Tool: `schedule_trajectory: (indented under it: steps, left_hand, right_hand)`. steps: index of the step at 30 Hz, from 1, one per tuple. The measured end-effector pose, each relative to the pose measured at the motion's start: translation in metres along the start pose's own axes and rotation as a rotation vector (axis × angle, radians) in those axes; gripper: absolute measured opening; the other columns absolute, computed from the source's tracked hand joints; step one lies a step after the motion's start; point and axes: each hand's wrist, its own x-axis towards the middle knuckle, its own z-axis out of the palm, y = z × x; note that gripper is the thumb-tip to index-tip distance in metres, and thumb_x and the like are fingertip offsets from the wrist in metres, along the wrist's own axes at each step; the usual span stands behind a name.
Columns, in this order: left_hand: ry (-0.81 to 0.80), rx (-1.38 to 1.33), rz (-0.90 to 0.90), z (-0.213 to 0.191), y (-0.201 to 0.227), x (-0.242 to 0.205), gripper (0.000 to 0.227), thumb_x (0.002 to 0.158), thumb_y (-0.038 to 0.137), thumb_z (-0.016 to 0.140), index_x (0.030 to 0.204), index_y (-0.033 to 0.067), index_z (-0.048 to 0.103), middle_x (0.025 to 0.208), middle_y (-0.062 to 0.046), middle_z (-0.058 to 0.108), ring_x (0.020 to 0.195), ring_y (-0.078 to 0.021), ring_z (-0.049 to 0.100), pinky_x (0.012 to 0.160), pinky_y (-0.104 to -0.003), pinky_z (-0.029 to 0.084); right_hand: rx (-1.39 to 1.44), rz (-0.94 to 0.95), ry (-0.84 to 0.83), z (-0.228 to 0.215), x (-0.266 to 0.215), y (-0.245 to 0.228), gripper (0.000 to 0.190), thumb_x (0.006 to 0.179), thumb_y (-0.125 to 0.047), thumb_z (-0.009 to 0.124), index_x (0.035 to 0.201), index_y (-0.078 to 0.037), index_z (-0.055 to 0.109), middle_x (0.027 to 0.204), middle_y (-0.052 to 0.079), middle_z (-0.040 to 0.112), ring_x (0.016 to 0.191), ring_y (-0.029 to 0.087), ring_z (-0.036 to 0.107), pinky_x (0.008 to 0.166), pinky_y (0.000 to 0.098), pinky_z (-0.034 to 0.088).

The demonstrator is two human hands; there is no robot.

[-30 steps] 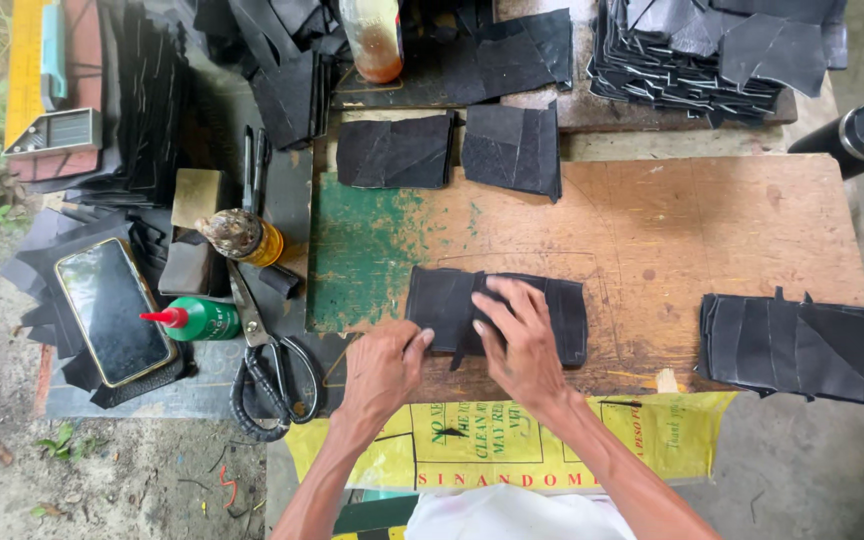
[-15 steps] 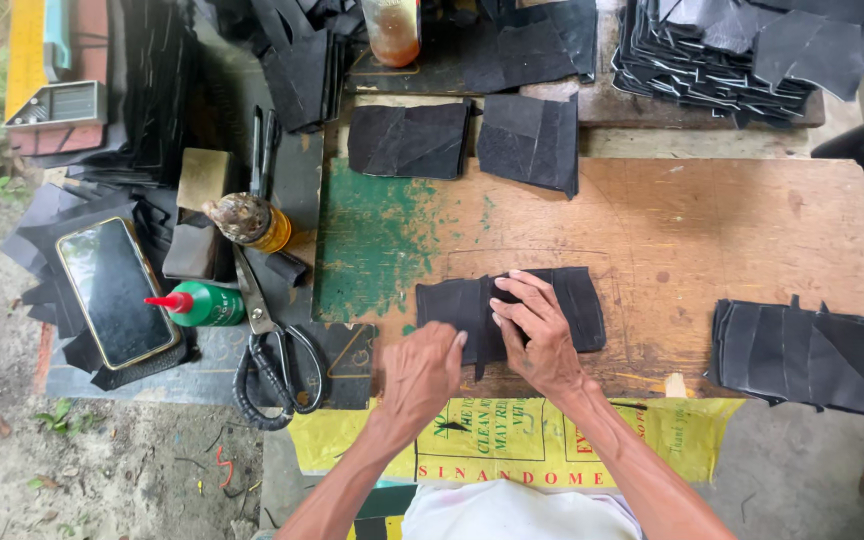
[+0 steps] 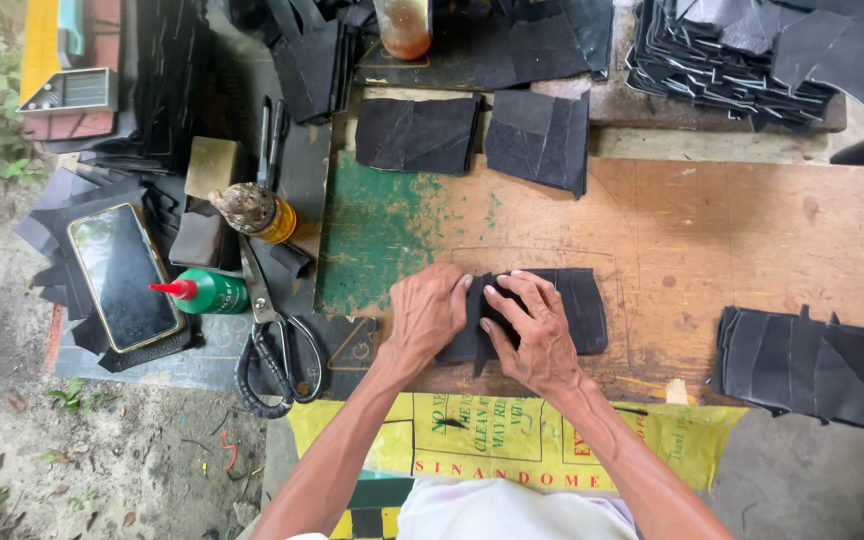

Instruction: The person aligns and folds black fabric pieces on a wooden workbench, pressing edges together by hand. They repeatedly pick up, align, and fold the pieces, stacking them as they complete each unit.

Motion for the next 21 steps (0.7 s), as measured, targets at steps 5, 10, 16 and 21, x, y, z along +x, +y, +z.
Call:
schedule_trajectory:
  steps: [5,10,16,21]
  left_hand:
    - [-0.154,-0.032,-0.042,-0.018,0.015,-0.001,0.022,0.089,0.018,0.071,0.071,0.0075,0.062,0.069,-0.015,0.059,0.062,-0.0361,0.061,0.053,-0.047,0.045]
    - [-0.084,0.023,-0.027,-0.006,0.007,0.011,0.026,0.090,0.015,0.070,0.070,0.0071,0.056,0.071,-0.014,0.058,0.063,-0.0356,0.059,0.056,-0.047,0.044]
    - [-0.131,0.011,0.008,-0.021,0.013,-0.013,0.024,0.089,0.014,0.070,0.071,0.0060,0.057,0.067,-0.015,0.057,0.062,-0.0353,0.058,0.055,-0.048,0.042]
    - [-0.141,0.021,-0.014,-0.003,-0.004,-0.014,0.026,0.091,0.015,0.070,0.070,0.0047,0.058,0.070,-0.015,0.059,0.063,-0.0343,0.060,0.057,-0.048,0.045]
  right_hand:
    - [0.008,0.009,0.017,-0.004,0.008,0.003,0.039,0.078,-0.011,0.080,0.115,-0.002,0.071,0.124,0.015,0.064,0.124,0.036,0.055,0.104,0.0468,0.044]
    - [0.009,0.001,0.006,0.002,-0.003,0.004,0.037,0.081,-0.011,0.080,0.117,-0.002,0.071,0.125,0.015,0.063,0.125,0.036,0.055,0.105,0.0469,0.044]
    - [0.022,0.011,0.007,-0.002,0.000,0.004,0.038,0.079,-0.010,0.080,0.116,-0.002,0.072,0.125,0.015,0.064,0.124,0.036,0.055,0.104,0.0469,0.043]
    - [0.025,0.010,0.002,0.002,-0.003,0.006,0.038,0.080,-0.010,0.080,0.117,-0.002,0.072,0.123,0.015,0.064,0.124,0.036,0.055,0.104,0.0467,0.043]
